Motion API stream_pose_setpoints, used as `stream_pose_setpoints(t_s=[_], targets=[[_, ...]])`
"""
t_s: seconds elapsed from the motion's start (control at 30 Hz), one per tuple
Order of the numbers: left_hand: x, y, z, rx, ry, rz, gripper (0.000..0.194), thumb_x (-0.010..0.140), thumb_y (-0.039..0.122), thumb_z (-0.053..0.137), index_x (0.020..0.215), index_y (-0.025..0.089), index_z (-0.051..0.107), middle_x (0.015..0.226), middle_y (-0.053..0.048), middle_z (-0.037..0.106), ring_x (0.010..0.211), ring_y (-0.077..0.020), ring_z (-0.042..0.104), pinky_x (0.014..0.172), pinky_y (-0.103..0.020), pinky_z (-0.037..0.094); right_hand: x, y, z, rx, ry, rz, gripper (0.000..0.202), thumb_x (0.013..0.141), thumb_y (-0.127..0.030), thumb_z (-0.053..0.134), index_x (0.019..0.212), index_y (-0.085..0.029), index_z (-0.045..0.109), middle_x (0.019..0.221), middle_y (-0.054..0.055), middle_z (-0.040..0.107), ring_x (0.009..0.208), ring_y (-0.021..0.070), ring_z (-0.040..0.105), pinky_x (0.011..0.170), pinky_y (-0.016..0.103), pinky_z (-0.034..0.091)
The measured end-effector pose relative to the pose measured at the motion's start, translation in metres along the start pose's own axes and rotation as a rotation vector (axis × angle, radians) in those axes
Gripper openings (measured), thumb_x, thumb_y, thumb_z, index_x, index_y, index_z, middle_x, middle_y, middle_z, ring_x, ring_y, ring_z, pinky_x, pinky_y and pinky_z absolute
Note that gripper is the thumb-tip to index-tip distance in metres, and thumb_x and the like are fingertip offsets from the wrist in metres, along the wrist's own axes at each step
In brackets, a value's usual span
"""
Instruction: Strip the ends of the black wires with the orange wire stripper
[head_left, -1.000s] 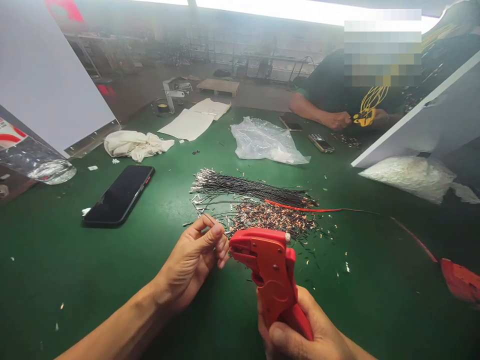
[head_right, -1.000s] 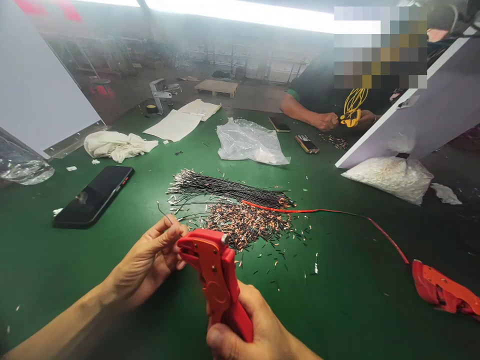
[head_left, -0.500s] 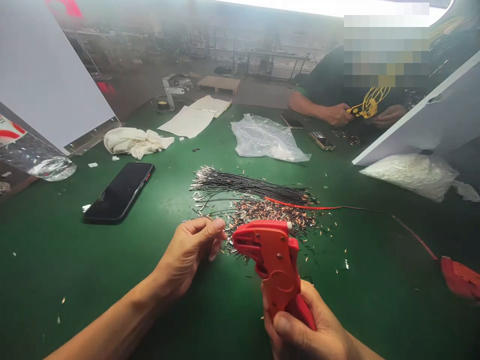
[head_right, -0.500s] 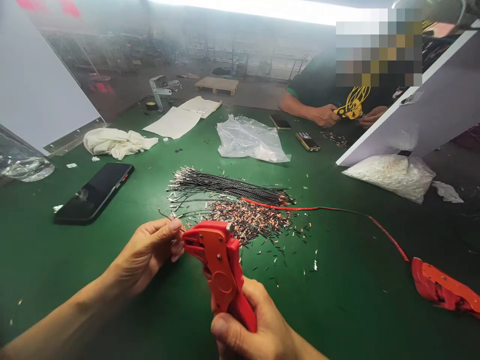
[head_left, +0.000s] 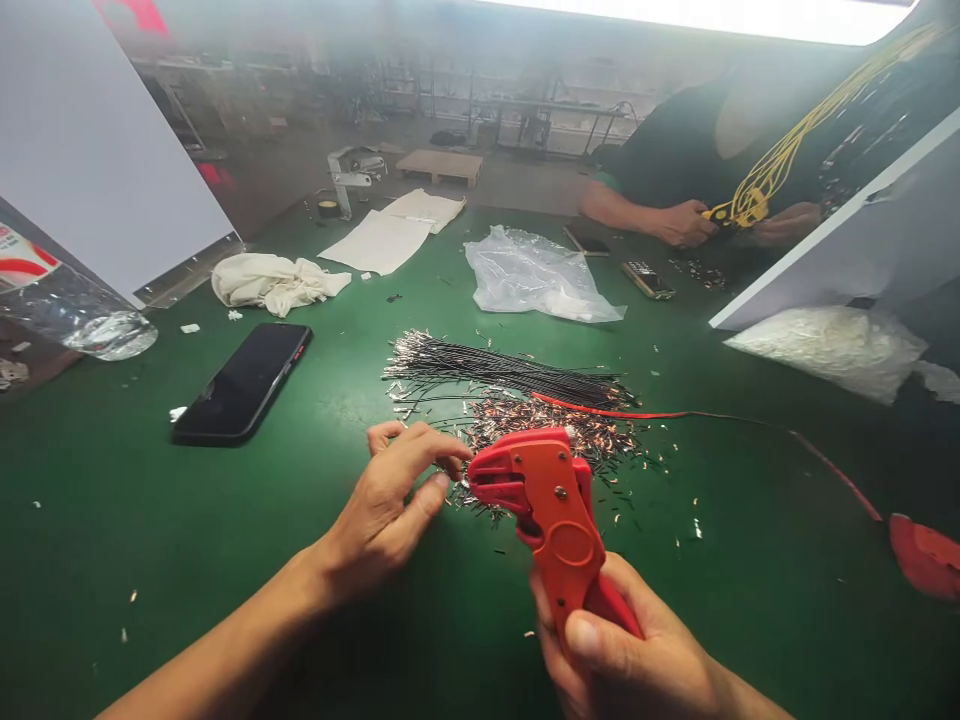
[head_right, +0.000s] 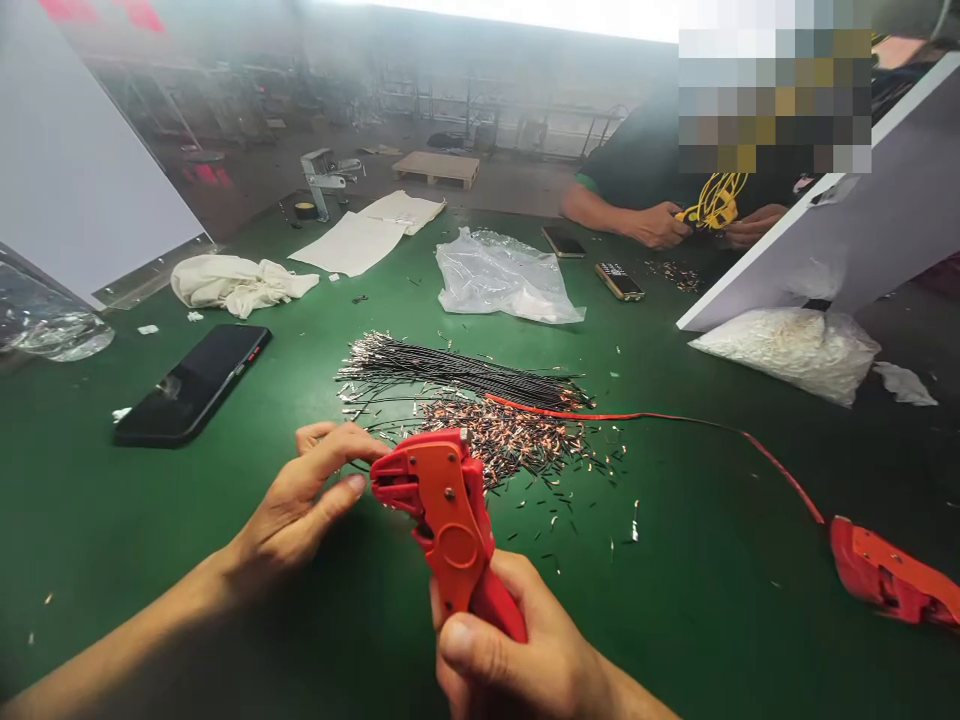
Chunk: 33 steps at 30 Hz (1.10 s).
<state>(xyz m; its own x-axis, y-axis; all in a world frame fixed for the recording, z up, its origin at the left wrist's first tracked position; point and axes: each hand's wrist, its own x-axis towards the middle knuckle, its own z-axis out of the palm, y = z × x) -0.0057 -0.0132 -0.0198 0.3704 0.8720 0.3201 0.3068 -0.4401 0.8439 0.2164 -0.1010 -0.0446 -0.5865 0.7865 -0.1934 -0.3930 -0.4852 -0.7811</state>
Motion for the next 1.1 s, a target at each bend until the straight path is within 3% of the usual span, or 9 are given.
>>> stream_pose_setpoints(t_s=[0.13,0.3,0.5,0.63,0.8,0.9,1.1], targets=[[0.0,0.005,0.002,-0.098,-0.031,-0.019,0.014,0.088,0.019,0.06,0.094,0.024,0.073,0.081,-0.005,0.066,0.075,-0.0204,0.055,0.074,-0.03,0.037,0.001,-0.005,0.0,-0.042,0.026,0.03,0.041,0.083,-0.055,0.066,0.078,-0.018,0.049,0.055,-0.007,0.039,0.042,0.005,0.034,0.039,0.015,0.033],[0.003,0.004,0.001,-0.088,-0.027,0.031,0.011,0.085,0.015,0.064,0.084,0.021,0.073,0.07,-0.005,0.064,0.069,-0.0191,0.053,0.068,-0.029,0.038,0.001,-0.006,0.002,-0.045,-0.037,-0.001,0.039,0.085,-0.051,0.065,0.076,-0.018,0.048,0.051,-0.008,0.039,0.041,0.0045,0.033,0.037,0.013,0.03],[0.008,-0.005,-0.003,0.08,0.013,0.302,0.016,0.086,0.004,0.061,0.086,0.018,0.068,0.069,-0.001,0.062,0.067,-0.0148,0.05,0.068,-0.029,0.038,0.001,-0.006,0.004,0.003,-0.015,0.012,0.04,0.084,-0.052,0.066,0.074,-0.018,0.047,0.054,-0.009,0.035,0.043,0.004,0.029,0.039,0.013,0.028],[0.007,-0.004,-0.002,0.153,0.045,0.382,0.016,0.085,0.0,0.062,0.088,0.015,0.066,0.068,-0.001,0.06,0.065,-0.0131,0.048,0.064,-0.027,0.04,0.001,-0.006,0.004,-0.055,0.019,0.017,0.044,0.083,-0.058,0.064,0.073,-0.018,0.047,0.053,-0.009,0.034,0.043,0.0049,0.029,0.04,0.016,0.028],[0.003,-0.004,0.002,0.065,0.043,0.351,0.022,0.085,-0.002,0.061,0.098,0.016,0.065,0.07,0.001,0.057,0.066,-0.0114,0.048,0.06,-0.024,0.041,0.003,-0.004,0.0,-0.037,-0.098,0.018,0.044,0.084,-0.058,0.061,0.087,-0.015,0.051,0.062,0.0,0.052,0.051,0.0075,0.043,0.048,0.018,0.035],[0.0,-0.005,0.002,-0.013,0.052,0.294,0.025,0.087,-0.002,0.059,0.101,0.018,0.064,0.072,0.003,0.056,0.066,-0.0093,0.048,0.06,-0.022,0.04,0.003,-0.005,-0.002,-0.034,-0.141,0.025,0.04,0.087,-0.054,0.06,0.088,-0.014,0.053,0.069,0.003,0.054,0.058,0.009,0.046,0.055,0.02,0.036],[0.0,-0.001,-0.001,-0.055,0.023,0.187,0.019,0.089,0.004,0.06,0.094,0.021,0.067,0.069,0.004,0.056,0.064,-0.0088,0.046,0.06,-0.023,0.038,0.003,-0.009,-0.002,-0.041,-0.181,-0.018,0.033,0.089,-0.045,0.06,0.095,-0.013,0.054,0.071,0.004,0.055,0.058,0.0086,0.043,0.053,0.019,0.032]])
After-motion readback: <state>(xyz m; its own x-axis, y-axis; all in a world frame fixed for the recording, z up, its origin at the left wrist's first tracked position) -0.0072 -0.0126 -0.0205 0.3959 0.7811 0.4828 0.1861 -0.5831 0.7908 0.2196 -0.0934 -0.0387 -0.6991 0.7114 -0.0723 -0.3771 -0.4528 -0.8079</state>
